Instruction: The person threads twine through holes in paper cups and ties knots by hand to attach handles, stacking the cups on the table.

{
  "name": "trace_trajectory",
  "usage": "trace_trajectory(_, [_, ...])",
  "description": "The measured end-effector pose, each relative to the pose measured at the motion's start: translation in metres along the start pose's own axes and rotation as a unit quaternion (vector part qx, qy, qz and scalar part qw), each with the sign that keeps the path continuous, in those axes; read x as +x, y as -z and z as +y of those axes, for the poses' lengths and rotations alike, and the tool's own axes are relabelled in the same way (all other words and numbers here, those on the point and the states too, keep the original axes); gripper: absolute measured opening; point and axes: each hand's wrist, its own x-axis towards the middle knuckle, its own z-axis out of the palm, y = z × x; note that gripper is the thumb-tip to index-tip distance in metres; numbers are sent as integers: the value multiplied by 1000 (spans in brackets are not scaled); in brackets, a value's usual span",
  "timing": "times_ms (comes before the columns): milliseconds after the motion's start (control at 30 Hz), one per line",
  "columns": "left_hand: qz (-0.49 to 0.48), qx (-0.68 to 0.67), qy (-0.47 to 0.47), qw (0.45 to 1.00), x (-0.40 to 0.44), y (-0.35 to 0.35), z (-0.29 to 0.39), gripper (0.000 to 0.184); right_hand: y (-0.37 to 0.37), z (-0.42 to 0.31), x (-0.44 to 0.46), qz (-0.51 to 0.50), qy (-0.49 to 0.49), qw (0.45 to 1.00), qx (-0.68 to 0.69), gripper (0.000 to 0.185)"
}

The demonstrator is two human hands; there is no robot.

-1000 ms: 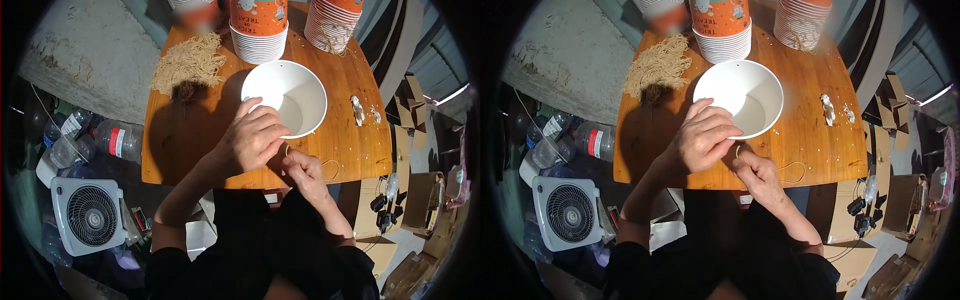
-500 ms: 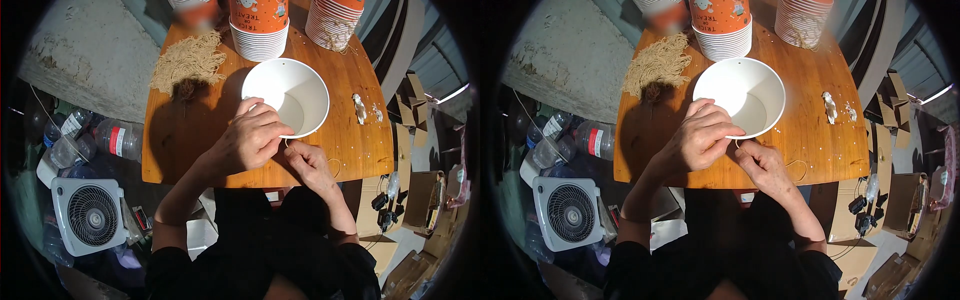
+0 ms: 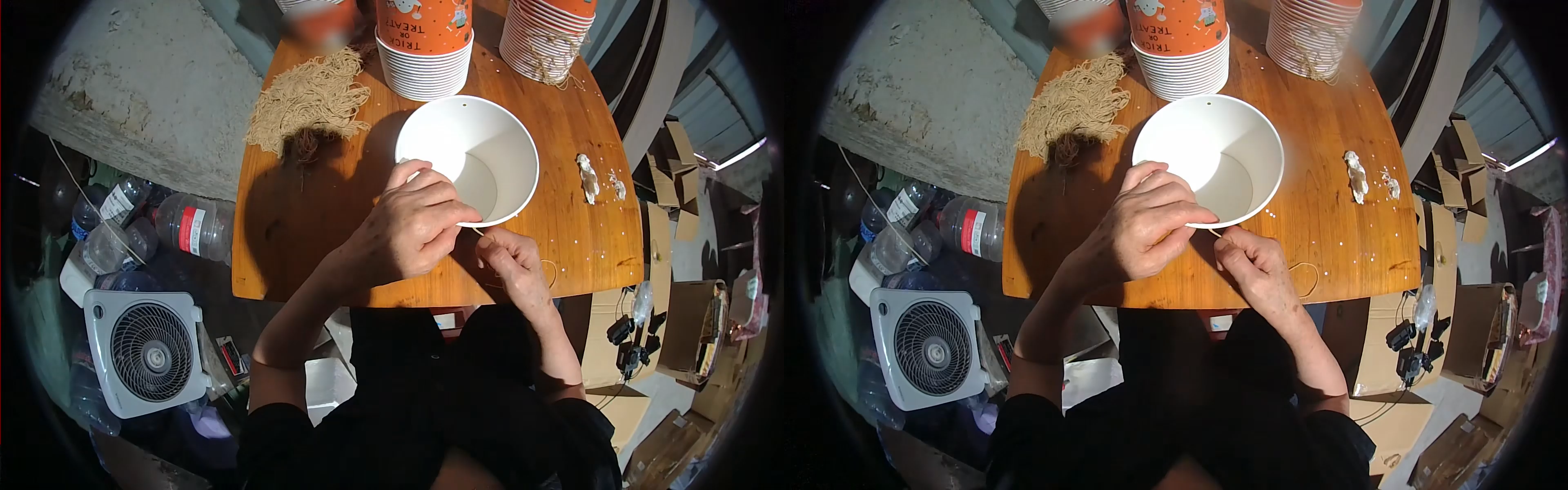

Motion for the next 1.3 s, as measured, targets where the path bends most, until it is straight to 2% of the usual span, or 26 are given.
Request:
trace_trajectory(267, [1,6,7,1000,0,-2,0,18,-9,-2,-2,4,-16,993,121,26])
trace_trajectory(767, [45,54,5,998,0,-12,4,17,-24,23,4,-16,28,984,176,33])
trace_trajectory(967, [11,1,2,1000,2,2,1,17,-24,18,6,-32,21,984,172,35])
trace_trajectory(1033, [-26,-38,15,999,4,7,0,13,-24,20,7,-30,23,985,166,36])
trace_trajectory(1100, [-22,-45,13,999,6,7,-3,8,-22,19,8,-28,25,987,159,37])
trace_trajectory(1167, [-19,-54,10,998,8,9,-3,9,-21,15,8,-23,37,995,93,37])
trace_trajectory(1233, [-80,-63,46,994,11,17,0,10,-21,13,7,-22,30,995,96,37])
trace_trajectory(1300, [-90,-62,52,993,13,18,0,10,-22,12,7,-22,24,995,99,37])
